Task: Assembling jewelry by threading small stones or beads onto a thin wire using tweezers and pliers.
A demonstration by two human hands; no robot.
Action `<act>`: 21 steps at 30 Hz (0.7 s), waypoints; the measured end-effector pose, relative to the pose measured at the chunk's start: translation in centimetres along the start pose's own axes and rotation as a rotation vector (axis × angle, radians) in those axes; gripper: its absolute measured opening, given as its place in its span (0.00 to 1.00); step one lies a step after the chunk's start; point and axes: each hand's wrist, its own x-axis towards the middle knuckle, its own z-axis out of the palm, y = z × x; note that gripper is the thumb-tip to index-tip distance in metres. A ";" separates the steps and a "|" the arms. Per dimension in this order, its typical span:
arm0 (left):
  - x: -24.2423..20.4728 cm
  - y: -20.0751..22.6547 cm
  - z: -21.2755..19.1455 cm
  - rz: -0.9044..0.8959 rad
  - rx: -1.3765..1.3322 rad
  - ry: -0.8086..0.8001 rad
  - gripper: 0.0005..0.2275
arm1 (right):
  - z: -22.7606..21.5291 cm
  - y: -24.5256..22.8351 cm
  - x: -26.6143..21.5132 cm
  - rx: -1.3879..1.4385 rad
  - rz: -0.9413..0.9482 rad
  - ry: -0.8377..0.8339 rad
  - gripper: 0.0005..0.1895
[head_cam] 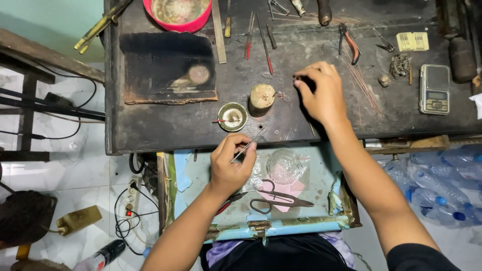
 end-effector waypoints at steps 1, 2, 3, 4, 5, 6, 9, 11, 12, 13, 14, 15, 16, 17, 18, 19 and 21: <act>-0.2 -0.4 0.2 -0.003 -0.037 -0.007 0.03 | -0.6 -0.5 -0.2 0.033 0.014 0.048 0.10; 0.0 -0.6 0.3 -0.006 -0.037 -0.005 0.03 | -1.4 -2.0 -1.3 0.032 0.014 0.044 0.10; 0.0 -0.6 0.4 -0.009 -0.053 -0.023 0.03 | -2.2 -3.4 -2.6 0.144 0.060 0.103 0.10; 0.0 -0.6 0.5 -0.012 -0.069 -0.040 0.03 | -3.1 -4.8 -3.9 0.256 0.106 0.163 0.10; 0.0 -0.7 0.6 -0.015 -0.071 -0.041 0.03 | -3.2 -6.1 -5.4 0.254 0.109 0.161 0.10; -0.1 -0.7 0.7 -0.004 -0.075 -0.043 0.03 | -3.3 -7.3 -7.0 0.379 0.276 0.165 0.12; 0.0 -0.8 1.1 0.015 -0.066 -0.047 0.03 | -2.0 -7.7 -10.5 0.608 0.485 0.174 0.13; -0.3 -0.9 1.4 0.014 -0.053 -0.054 0.03 | -0.9 -7.2 -11.8 0.712 0.534 0.178 0.13; -0.4 -0.9 1.6 0.017 -0.047 -0.062 0.03 | -0.5 -7.0 -12.1 0.737 0.540 0.168 0.14; -0.3 -1.0 1.7 0.027 -0.040 -0.069 0.03 | -0.1 -6.8 -12.0 0.764 0.540 0.162 0.14; -0.3 -1.0 1.8 0.027 -0.037 -0.071 0.03 | 0.0 -6.7 -11.9 0.767 0.541 0.163 0.14; -0.3 -1.0 1.8 0.026 -0.033 -0.072 0.03 | 0.1 -6.6 -11.9 0.779 0.531 0.160 0.15; -0.3 -1.0 1.9 0.025 -0.030 -0.074 0.03 | 0.2 -6.5 -11.8 0.790 0.521 0.158 0.15; -0.3 -1.0 2.0 0.026 -0.028 -0.074 0.03 | 0.1 -6.6 -11.7 0.793 0.520 0.158 0.15; -0.2 -1.1 2.0 0.033 -0.025 -0.075 0.03 | 0.1 -6.7 -11.5 0.809 0.511 0.161 0.16; -0.3 -1.1 2.1 0.037 -0.022 -0.077 0.03 | 0.0 -6.8 -11.5 0.824 0.504 0.162 0.17; -0.2 -0.9 2.1 0.039 -0.011 -0.079 0.03 | -0.1 -6.6 -11.5 0.827 0.479 0.165 0.17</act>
